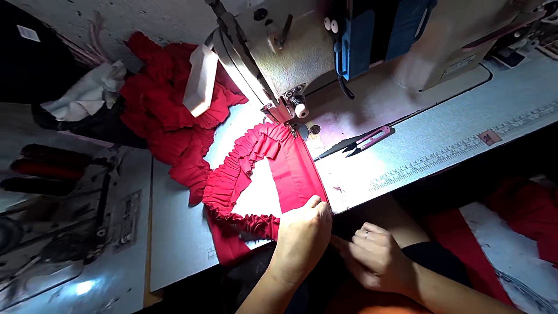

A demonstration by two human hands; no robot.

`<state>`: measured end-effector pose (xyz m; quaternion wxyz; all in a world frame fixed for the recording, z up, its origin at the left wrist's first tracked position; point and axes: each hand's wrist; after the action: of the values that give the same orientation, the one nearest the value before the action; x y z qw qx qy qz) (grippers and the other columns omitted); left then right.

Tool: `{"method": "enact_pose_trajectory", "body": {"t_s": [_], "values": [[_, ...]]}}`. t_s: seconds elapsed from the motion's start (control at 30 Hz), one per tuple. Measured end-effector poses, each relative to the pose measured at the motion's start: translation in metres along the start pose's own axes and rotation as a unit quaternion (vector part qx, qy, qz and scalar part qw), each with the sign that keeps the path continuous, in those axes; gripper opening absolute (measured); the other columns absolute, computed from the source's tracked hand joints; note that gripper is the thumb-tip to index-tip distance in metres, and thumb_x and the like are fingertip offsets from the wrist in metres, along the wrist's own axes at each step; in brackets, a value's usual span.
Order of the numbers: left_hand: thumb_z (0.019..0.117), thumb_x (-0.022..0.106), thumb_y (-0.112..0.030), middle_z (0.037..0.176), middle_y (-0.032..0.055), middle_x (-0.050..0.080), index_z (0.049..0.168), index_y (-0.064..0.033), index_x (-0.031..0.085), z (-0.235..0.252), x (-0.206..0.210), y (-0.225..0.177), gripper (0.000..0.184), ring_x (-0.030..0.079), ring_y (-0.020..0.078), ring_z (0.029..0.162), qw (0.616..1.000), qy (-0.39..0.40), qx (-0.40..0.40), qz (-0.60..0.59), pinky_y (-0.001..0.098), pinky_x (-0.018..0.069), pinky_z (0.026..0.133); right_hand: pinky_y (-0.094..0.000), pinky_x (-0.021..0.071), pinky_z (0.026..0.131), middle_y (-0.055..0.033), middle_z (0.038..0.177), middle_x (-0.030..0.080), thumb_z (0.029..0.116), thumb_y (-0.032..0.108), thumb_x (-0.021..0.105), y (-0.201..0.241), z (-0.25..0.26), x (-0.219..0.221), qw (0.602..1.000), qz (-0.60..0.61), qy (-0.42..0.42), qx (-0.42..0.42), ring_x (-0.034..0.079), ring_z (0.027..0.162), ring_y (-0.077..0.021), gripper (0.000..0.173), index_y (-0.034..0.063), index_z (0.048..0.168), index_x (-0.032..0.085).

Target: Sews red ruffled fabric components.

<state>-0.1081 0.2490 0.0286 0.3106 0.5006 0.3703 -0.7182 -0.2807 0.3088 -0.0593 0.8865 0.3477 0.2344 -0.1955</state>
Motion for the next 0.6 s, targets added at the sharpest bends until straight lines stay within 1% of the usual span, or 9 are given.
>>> {"method": "enact_pose_trajectory", "body": {"t_s": [0.1, 0.17, 0.2, 0.23, 0.3, 0.33, 0.4, 0.5, 0.6], "values": [[0.0928, 0.059, -0.015, 0.073, 0.0020, 0.063, 0.073, -0.0096, 0.067, 0.001, 0.004, 0.003, 0.022, 0.061, 0.0131, 0.057, 1.000, -0.021, -0.003, -0.013, 0.0302, 0.0465, 0.047, -0.0310, 0.0474, 0.064, -0.0021, 0.067, 0.064, 0.1000, 0.022, 0.053, -0.012, 0.035, -0.023, 0.997, 0.021, -0.060, 0.039, 0.058, 0.063, -0.0139, 0.029, 0.0085, 0.106, 0.078], [0.0932, 0.059, -0.016, 0.073, 0.0019, 0.063, 0.074, -0.0093, 0.068, 0.000, 0.006, 0.006, 0.022, 0.060, 0.0129, 0.056, 0.999, -0.029, -0.002, -0.020, 0.0301, 0.0459, 0.047, -0.0358, 0.0539, 0.070, -0.0037, 0.079, 0.072, 0.0964, 0.020, 0.054, -0.030, 0.071, -0.032, 0.998, -0.042, -0.017, 0.036, 0.068, 0.075, -0.0172, 0.027, 0.0094, 0.097, 0.079], [0.0931, 0.059, -0.016, 0.073, 0.0015, 0.062, 0.075, -0.0096, 0.068, 0.000, 0.006, 0.008, 0.022, 0.060, 0.0126, 0.056, 0.999, -0.030, -0.003, -0.024, 0.0300, 0.0458, 0.047, -0.0398, 0.0558, 0.076, -0.0052, 0.090, 0.073, 0.0950, 0.018, 0.055, -0.042, 0.089, -0.033, 0.998, -0.052, 0.031, 0.021, 0.069, 0.087, -0.0204, 0.025, 0.0098, 0.099, 0.078], [0.0930, 0.059, -0.017, 0.072, 0.0012, 0.061, 0.074, -0.0098, 0.067, 0.000, 0.006, 0.010, 0.022, 0.060, 0.0122, 0.057, 0.999, -0.032, -0.002, -0.029, 0.0296, 0.0462, 0.047, -0.0429, 0.0557, 0.088, -0.0068, 0.105, 0.073, 0.0938, 0.016, 0.056, -0.056, 0.107, -0.032, 0.995, -0.045, 0.087, -0.001, 0.069, 0.103, -0.0228, 0.027, 0.0108, 0.107, 0.078], [0.0918, 0.059, -0.017, 0.070, -0.0001, 0.060, 0.073, -0.0105, 0.067, -0.001, 0.004, 0.014, 0.021, 0.059, 0.0109, 0.057, 0.998, -0.041, 0.000, -0.041, 0.0281, 0.0464, 0.047, -0.0424, 0.0448, 0.112, -0.0072, 0.135, 0.067, 0.0921, 0.012, 0.055, -0.081, 0.139, -0.026, 0.980, -0.013, 0.193, -0.052, 0.058, 0.132, -0.0232, 0.040, 0.0129, 0.128, 0.073], [0.0917, 0.059, -0.017, 0.070, -0.0006, 0.060, 0.074, -0.0108, 0.067, -0.001, 0.002, 0.017, 0.021, 0.059, 0.0101, 0.057, 0.998, -0.044, 0.000, -0.052, 0.0273, 0.0469, 0.048, -0.0403, 0.0378, 0.119, -0.0068, 0.143, 0.063, 0.0921, 0.012, 0.055, -0.091, 0.153, -0.022, 0.969, -0.001, 0.231, -0.081, 0.051, 0.141, -0.0224, 0.045, 0.0133, 0.134, 0.069], [0.0911, 0.060, -0.017, 0.069, -0.0014, 0.060, 0.073, -0.0110, 0.067, 0.000, -0.003, 0.020, 0.020, 0.058, 0.0083, 0.057, 0.995, -0.056, 0.000, -0.079, 0.0253, 0.0460, 0.049, -0.0397, 0.0325, 0.123, -0.0068, 0.145, 0.062, 0.0897, 0.013, 0.057, -0.105, 0.173, -0.014, 0.952, 0.018, 0.269, -0.142, 0.047, 0.145, -0.0244, 0.049, 0.0123, 0.137, 0.067], [0.0912, 0.061, -0.017, 0.066, -0.0023, 0.057, 0.074, -0.0111, 0.068, -0.001, -0.011, 0.022, 0.019, 0.056, 0.0068, 0.057, 0.991, -0.073, 0.003, -0.109, 0.0232, 0.0431, 0.048, -0.0409, 0.0320, 0.123, -0.0060, 0.142, 0.065, 0.0911, 0.013, 0.055, -0.110, 0.185, -0.006, 0.929, 0.015, 0.296, -0.223, 0.049, 0.144, -0.0253, 0.047, 0.0138, 0.136, 0.068], [0.0923, 0.061, -0.017, 0.066, -0.0018, 0.055, 0.074, -0.0110, 0.067, 0.000, -0.014, 0.022, 0.020, 0.054, 0.0078, 0.056, 0.990, -0.077, 0.012, -0.119, 0.0238, 0.0406, 0.047, -0.0438, 0.0337, 0.123, -0.0063, 0.141, 0.066, 0.1002, 0.011, 0.051, -0.111, 0.184, -0.001, 0.909, 0.004, 0.294, -0.295, 0.052, 0.142, -0.0243, 0.039, 0.0130, 0.134, 0.070]]}}
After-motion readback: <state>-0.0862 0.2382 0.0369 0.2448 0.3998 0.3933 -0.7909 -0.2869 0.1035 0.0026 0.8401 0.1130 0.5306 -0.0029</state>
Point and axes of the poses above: each hand's wrist, its own z-axis towards the middle knuckle, its own x-axis out of the palm, y = z × x
